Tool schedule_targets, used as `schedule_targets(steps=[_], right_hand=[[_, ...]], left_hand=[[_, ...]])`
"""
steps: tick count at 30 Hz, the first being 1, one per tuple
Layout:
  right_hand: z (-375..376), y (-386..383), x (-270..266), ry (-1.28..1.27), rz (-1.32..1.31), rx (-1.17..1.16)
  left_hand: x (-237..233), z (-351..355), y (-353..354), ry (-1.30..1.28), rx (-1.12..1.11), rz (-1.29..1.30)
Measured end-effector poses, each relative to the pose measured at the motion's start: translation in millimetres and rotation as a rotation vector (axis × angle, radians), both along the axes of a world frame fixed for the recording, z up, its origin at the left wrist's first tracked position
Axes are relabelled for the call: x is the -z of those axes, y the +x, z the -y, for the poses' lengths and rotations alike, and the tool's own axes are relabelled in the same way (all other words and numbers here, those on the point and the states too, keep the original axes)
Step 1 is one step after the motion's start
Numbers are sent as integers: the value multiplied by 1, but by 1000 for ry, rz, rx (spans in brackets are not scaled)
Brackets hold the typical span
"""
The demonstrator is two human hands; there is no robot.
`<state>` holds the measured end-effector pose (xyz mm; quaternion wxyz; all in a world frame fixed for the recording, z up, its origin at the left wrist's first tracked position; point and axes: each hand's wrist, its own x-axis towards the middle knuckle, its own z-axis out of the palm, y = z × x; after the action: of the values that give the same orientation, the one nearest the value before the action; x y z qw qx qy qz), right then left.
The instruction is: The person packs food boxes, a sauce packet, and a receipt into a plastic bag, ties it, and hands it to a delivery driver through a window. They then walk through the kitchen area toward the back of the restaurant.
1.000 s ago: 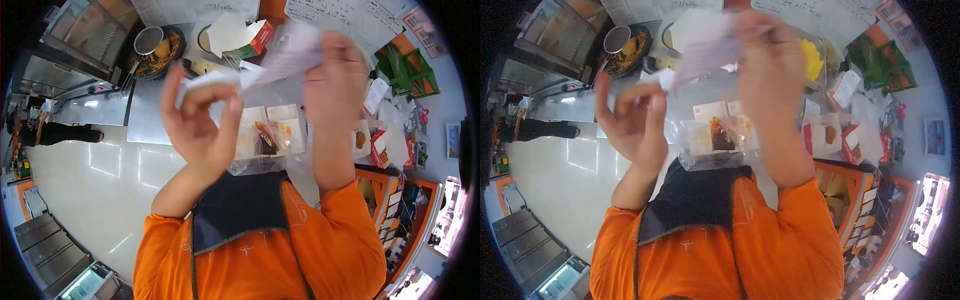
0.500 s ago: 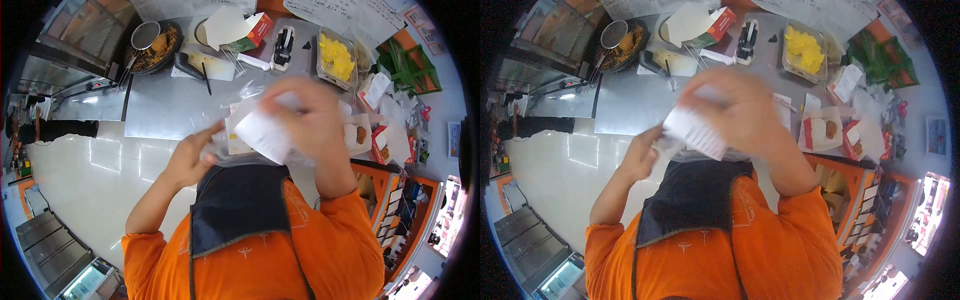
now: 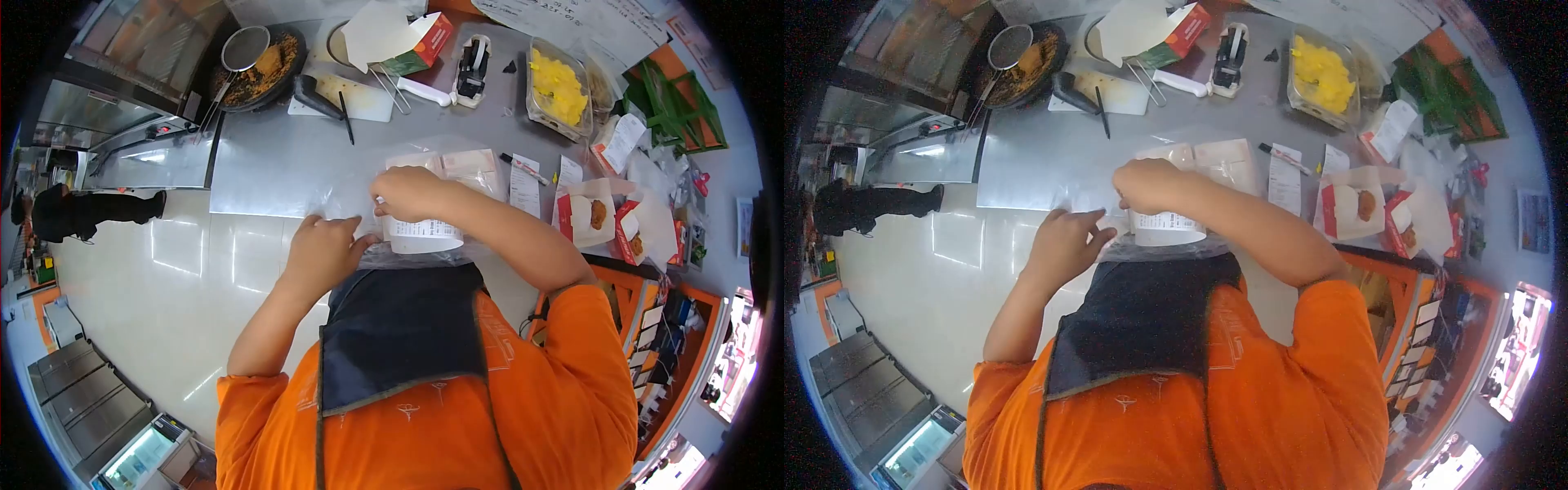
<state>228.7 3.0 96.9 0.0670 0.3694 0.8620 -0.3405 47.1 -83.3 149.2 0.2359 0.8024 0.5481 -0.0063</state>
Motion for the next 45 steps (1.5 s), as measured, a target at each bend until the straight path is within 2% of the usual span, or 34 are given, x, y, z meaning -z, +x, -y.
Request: schedule_targets(steps=[3,12,15,18,21,24,27,28,31,34,37,39,40,43,45], right_hand=[[1,-3,1,55,89,50],[4,-11,-9,-9,212,161],[5,-2,1,23,98,264],[3,11,-2,-65,-8,352],[2,35,-18,-228,-125,358],[6,62,-36,-377,-98,304],[8,94,-34,-384,-188,126],[12,99,-48,-424,-242,165],[16,105,-69,-119,287,328],[24,113,-49,156,442,388],[31,113,-42,170,404,350],[37,112,-43,215,472,419],[40,113,-43,238,508,455],[44,122,-43,247,547,520],[47,127,-42,263,529,507]], left_hand=[[5,0,8,-229,-66,0],[78,8,18,44,-256,416],[91,6,19,-198,-464,572],[118,4,18,-244,-546,885],[110,5,21,-136,-471,695],[101,4,23,-102,-450,599],[102,5,20,-41,-399,505],[98,5,20,-37,-371,436],[88,5,19,4,-282,248],[80,7,20,71,-197,77],[58,2,17,149,-134,-93],[46,-3,9,261,-88,-152],[33,-8,12,210,-113,-41],[2,-19,33,81,50,149],[6,-24,60,213,321,222]])
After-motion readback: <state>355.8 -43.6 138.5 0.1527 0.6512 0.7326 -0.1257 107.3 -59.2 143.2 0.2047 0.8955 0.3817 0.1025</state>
